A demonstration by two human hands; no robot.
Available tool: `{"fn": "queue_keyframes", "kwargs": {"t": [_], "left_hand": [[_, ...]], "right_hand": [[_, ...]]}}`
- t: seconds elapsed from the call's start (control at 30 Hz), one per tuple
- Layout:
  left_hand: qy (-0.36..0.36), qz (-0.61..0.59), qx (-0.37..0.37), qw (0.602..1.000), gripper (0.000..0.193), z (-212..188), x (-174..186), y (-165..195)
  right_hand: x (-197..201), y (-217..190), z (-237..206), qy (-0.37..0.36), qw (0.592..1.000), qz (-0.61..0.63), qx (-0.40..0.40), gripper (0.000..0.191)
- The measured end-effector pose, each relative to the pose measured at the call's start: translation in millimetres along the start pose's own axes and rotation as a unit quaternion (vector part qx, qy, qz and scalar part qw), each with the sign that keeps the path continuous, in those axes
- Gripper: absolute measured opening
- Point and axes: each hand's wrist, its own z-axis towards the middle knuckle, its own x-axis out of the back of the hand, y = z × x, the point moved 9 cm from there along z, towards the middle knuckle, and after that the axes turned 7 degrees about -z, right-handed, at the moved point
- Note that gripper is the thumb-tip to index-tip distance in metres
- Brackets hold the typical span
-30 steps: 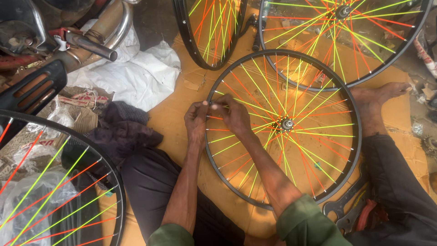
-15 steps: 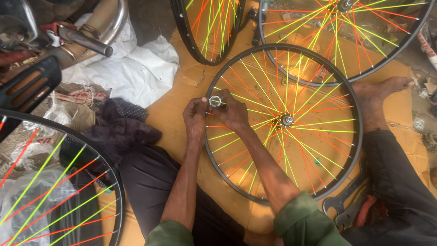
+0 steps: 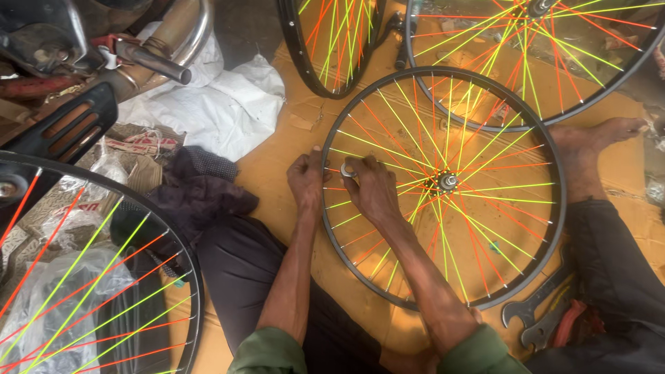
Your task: The person sits on the floor and uses a spoke wrench to tighten the nipples of a bicycle wheel with orange and yellow spokes. They work methodically around the rim, adjusting individual spokes to true the wheel.
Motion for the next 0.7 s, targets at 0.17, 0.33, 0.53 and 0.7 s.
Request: {"fn": "queue_keyframes", "kwargs": {"t": [0.17,0.33,0.53,0.7], "left_hand": [[-0.016,-0.015,-0.018,1.000,0.037,2,-4,3],[-0.032,-0.034,-0.041,0.998,0.046,-3,-7,14],[-0.015,-0.033,0.013,0.999,0.046,-6,-5,10],[-0.023,-0.040,-0.012,0.999,0.047,-6,-5,13]], "right_hand": [[-23,-5,2,-0.139,0.990,0.021,0.004,0.025],[-42,12,9,-0.137,0.980,-0.036,-0.141,0.028],[-44,20,7,-0.151,0.976,0.068,-0.144,0.033],[-38,26,5,-0.129,0.969,0.099,-0.187,0.036]]}}
